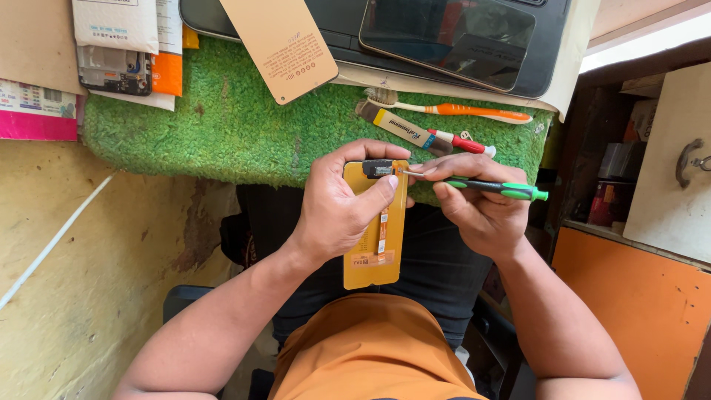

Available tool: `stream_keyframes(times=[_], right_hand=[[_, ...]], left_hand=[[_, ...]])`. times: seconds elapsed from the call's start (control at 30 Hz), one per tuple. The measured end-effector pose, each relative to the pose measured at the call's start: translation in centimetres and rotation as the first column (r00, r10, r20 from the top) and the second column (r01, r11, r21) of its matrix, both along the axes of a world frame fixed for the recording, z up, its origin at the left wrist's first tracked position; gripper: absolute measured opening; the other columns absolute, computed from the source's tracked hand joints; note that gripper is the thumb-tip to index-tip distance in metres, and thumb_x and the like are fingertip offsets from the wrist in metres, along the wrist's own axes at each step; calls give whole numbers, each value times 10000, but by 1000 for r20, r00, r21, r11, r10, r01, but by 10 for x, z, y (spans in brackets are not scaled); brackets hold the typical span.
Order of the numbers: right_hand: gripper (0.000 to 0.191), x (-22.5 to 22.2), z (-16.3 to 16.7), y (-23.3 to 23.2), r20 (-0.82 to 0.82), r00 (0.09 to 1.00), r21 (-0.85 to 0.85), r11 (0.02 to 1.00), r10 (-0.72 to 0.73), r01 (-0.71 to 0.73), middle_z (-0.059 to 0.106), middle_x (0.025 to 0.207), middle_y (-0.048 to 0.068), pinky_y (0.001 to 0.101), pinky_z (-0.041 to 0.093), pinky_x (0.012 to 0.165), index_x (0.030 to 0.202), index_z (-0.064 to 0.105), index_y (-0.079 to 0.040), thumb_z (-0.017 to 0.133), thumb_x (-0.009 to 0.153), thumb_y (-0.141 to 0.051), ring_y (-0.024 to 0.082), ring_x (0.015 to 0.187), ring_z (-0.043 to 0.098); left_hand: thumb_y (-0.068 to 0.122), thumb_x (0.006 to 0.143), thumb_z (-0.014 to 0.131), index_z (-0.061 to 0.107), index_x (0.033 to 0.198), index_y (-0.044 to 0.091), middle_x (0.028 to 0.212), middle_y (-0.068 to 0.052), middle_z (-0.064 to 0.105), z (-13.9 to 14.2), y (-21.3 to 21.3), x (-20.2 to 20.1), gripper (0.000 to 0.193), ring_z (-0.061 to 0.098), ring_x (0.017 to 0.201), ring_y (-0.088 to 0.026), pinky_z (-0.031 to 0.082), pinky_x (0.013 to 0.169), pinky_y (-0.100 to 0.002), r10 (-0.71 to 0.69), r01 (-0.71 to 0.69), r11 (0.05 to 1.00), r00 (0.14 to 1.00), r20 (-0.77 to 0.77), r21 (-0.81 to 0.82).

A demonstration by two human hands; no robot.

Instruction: The person holds a yellow replacement phone display and works on its flex-cable connector at the edge, prying and pressing the small connector component with a screwdriver and fingers. They then apply material from a small tube to the connector area, scrub it with a toothbrush, and continue pressing and adjusting the connector by hand.

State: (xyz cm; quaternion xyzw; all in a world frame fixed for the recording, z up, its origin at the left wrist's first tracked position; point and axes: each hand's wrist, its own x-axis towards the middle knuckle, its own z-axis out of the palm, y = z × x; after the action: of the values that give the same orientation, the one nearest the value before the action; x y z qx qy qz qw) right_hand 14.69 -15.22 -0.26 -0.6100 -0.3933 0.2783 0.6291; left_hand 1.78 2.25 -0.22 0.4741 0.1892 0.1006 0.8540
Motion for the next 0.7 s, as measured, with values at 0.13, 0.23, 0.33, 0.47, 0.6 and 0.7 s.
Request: stream_keyframes(times=[0.13,0.23,0.33,0.47,0.6,0.7], right_hand=[[137,-2,-1,1,-16,1000,5,1000,-22,22,719,1201,167,319,561,1046,1183,642,63,595,1055,48,196,1121,707],[130,0,-1,0,-5,1000,6,1000,-2,2,721,1204,169,316,564,1039,1174,644,61,596,1053,49,194,1117,707],[132,-1,-2,1,20,999,-14,999,-31,32,727,1191,167,330,569,1060,1176,642,61,592,1054,49,207,1141,716],[133,-1,-1,1,-14,1000,16,1000,-1,1,718,1201,169,343,561,1088,1171,643,59,603,1044,48,218,1168,708],[145,-1,-1,1,-11,1000,2,1000,-23,23,721,1200,169,342,565,1085,1186,639,58,583,1053,48,211,1151,711],[143,-1,-1,0,13,1000,0,1000,-7,7,718,1207,171,339,561,1089,1184,640,60,583,1054,50,202,1140,704]], left_hand=[[-23,964,627,667,1183,-35,1036,-90,720,1,2,-1,223,742,899,-147,676,813,-324,-9,9,1000,1000,-27,0],[-25,964,624,666,1185,-37,1040,-91,721,1,1,0,225,740,903,-145,678,818,-324,-3,3,1000,1000,-22,-3],[-25,958,620,665,1185,-39,1032,-97,729,1,1,0,232,748,880,-153,668,809,-321,-10,10,1000,999,-35,-25],[-27,952,623,662,1182,-44,1016,-103,733,2,1,1,234,751,850,-162,653,784,-319,-17,16,999,999,-51,-28],[-27,958,613,656,1177,-49,1056,-92,721,2,1,0,224,745,958,-143,678,835,-328,-5,4,999,1000,-16,-49],[-30,953,619,659,1183,-54,1036,-102,723,1,0,1,234,738,896,-156,669,816,-327,-4,3,999,999,-34,-39]])
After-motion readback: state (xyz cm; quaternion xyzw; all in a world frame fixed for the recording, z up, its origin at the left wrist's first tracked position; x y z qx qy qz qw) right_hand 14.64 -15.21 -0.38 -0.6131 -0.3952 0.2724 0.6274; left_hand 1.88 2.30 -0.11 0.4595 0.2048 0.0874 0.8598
